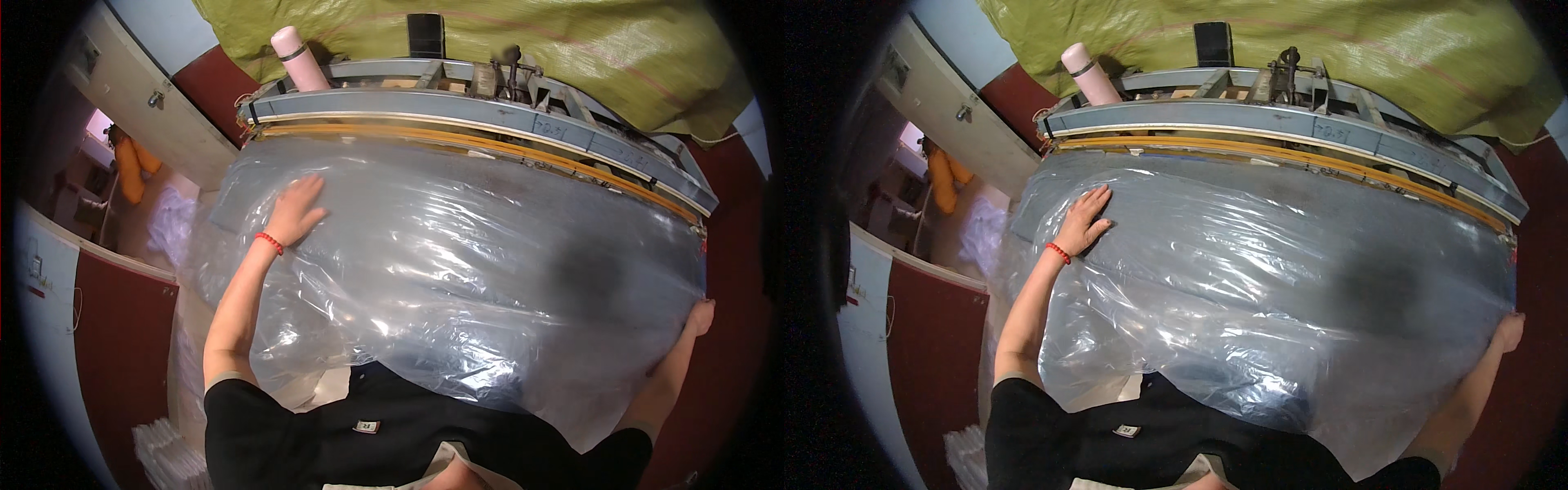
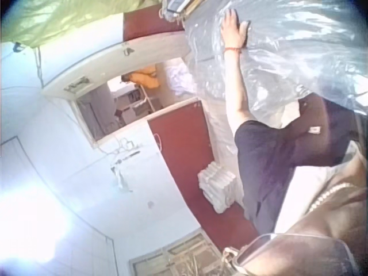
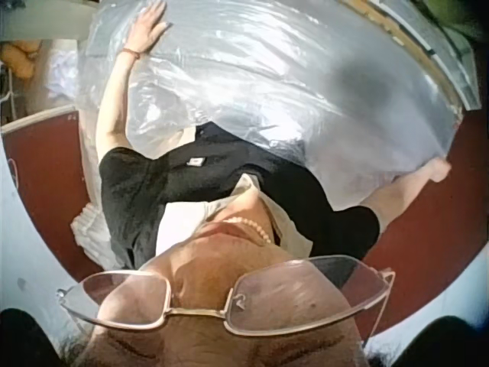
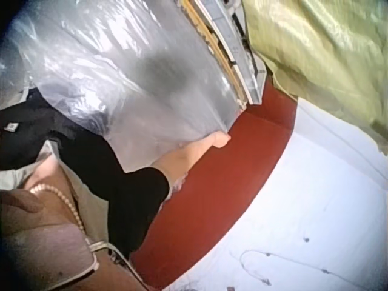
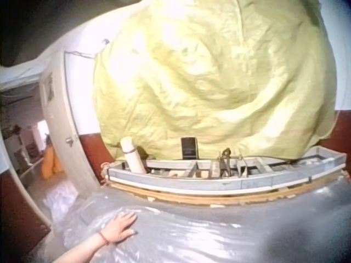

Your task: Aligning and sealing large sheets of plastic film using an industrial heat sealer.

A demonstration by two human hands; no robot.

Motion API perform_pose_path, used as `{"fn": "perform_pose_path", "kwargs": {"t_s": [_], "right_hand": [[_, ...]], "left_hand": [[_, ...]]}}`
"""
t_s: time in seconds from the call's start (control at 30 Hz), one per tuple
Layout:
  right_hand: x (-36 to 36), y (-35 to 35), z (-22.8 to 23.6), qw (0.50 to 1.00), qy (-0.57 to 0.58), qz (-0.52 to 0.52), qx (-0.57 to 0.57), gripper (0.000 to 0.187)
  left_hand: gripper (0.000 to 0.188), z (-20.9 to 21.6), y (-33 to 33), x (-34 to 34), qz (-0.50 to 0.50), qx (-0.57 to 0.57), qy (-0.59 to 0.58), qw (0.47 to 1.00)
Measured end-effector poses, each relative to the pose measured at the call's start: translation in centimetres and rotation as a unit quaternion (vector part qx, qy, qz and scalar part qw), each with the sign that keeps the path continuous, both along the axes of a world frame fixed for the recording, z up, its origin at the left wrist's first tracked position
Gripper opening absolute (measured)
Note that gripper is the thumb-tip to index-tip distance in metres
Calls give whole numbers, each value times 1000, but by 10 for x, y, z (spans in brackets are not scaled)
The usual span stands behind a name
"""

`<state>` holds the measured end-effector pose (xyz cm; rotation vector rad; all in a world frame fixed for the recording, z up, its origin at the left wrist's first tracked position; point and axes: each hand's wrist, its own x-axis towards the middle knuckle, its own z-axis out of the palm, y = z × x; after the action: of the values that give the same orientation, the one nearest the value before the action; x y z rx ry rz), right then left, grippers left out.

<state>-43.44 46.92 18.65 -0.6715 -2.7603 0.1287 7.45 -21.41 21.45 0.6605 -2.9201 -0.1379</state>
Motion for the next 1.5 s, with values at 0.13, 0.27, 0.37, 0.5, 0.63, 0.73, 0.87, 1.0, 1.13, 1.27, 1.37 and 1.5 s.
{"fn": "perform_pose_path", "kwargs": {"t_s": [0.13,0.27,0.37,0.5,0.63,0.73,0.87,1.0,1.13,1.27,1.37,1.5], "right_hand": [[-6,9,-5,1000,6,-4,4,32],[-24,41,-21,998,39,6,-53,35],[-40,74,-34,909,168,114,-365,41],[-32,114,-26,765,195,183,-586,37],[2,144,0,751,258,200,-574,40],[16,159,8,751,265,186,-575,41],[0,149,14,739,168,171,-630,36],[-38,83,31,788,244,151,-545,24],[-67,-17,11,924,293,223,-102,26],[-97,-96,-40,865,273,225,-355,19],[-118,-117,-49,796,298,283,-444,18],[-131,-123,-49,831,322,266,-368,18]], "left_hand": [[47,6,-1,-12,14,-57,7,998],[26,4,-7,-33,-3,-127,59,990],[20,-7,-15,-51,2,-143,140,980],[23,-23,-17,-70,69,-131,218,965],[21,-28,-15,-74,127,-71,263,954],[19,-28,-15,-75,110,-44,279,953],[13,-20,-20,-78,29,-94,266,959],[19,-15,-42,-81,148,148,480,852],[24,-35,-95,-80,239,220,559,763],[21,-67,-164,-63,317,106,487,807],[21,-81,-204,-60,308,111,494,805],[18,-88,-225,-68,254,205,526,786]]}}
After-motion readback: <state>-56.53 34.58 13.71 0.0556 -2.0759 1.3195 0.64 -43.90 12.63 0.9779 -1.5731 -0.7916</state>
